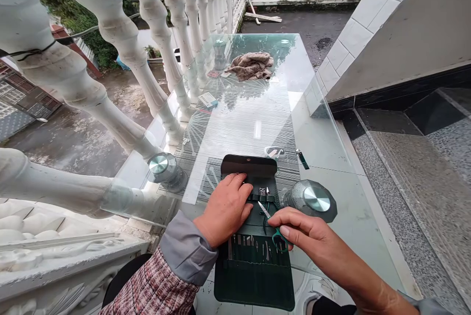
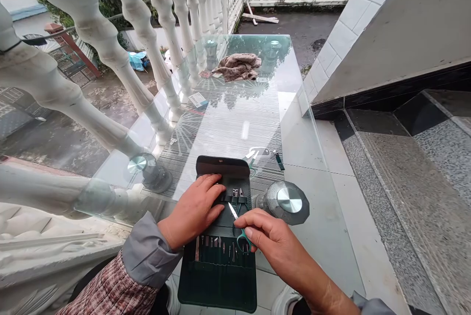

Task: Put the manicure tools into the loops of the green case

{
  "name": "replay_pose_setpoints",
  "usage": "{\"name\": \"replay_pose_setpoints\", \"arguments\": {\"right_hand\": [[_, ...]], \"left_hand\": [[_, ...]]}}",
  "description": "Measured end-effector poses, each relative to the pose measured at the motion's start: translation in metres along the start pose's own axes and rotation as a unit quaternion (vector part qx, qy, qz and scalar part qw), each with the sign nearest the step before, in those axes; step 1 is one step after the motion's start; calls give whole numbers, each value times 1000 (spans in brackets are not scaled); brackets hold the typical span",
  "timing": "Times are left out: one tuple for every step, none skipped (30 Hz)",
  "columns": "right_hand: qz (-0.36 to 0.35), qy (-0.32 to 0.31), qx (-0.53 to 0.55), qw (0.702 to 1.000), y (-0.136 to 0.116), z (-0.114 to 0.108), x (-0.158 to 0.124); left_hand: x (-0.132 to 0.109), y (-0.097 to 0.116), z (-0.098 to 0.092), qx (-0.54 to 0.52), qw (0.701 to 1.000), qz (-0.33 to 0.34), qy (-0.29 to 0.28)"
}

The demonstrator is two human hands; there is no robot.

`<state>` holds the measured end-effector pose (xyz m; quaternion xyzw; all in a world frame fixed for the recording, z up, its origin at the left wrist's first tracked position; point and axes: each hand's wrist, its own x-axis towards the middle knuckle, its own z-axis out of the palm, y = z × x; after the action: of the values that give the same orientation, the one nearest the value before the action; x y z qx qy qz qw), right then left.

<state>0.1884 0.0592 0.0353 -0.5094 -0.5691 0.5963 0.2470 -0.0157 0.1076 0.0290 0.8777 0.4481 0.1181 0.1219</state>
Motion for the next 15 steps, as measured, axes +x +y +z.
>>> {"name": "replay_pose_setpoints", "arguments": {"right_hand": [[-5, 1, -5, 1000, -1, 1, 1], [-10, 8, -10, 1000, -1, 2, 2], [-15, 16, -14, 1000, -2, 3, 2], [-20, 27, -18, 999, -2, 3, 3], [-23, 41, -21, 999, -2, 2, 3], [-25, 60, -26, 998, -1, 0, 4], [-24, 85, -32, 996, 1, -3, 4], [-22, 116, -41, 992, 4, -7, 4], [-18, 152, -53, 987, 7, -12, 5], [-12, 189, -67, 980, 12, -17, 6], [-8, 220, -82, 972, 17, -22, 7], [-5, 242, -99, 965, 21, -28, 8], [-5, 255, -115, 960, 26, -32, 10], [-12, 261, -134, 956, 30, -35, 12], [-23, 267, -157, 951, 32, -38, 14]], "left_hand": [[1, 1, 1, 16, 1000, 2, 3], [3, 2, 3, 32, 999, 4, 7], [4, 3, 4, 46, 999, 6, 11], [5, 3, 6, 57, 998, 9, 16], [6, 3, 8, 63, 998, 12, 22], [7, 2, 10, 65, 997, 14, 29], [7, 2, 12, 64, 997, 18, 36], [7, 0, 13, 60, 997, 19, 42], [7, -1, 14, 54, 997, 20, 46], [7, -2, 15, 46, 998, 19, 48], [7, -3, 16, 39, 998, 16, 49], [7, -3, 16, 33, 998, 13, 50], [7, -3, 16, 30, 998, 10, 50], [7, -3, 16, 28, 998, 7, 49], [7, -3, 15, 29, 998, 5, 48]]}}
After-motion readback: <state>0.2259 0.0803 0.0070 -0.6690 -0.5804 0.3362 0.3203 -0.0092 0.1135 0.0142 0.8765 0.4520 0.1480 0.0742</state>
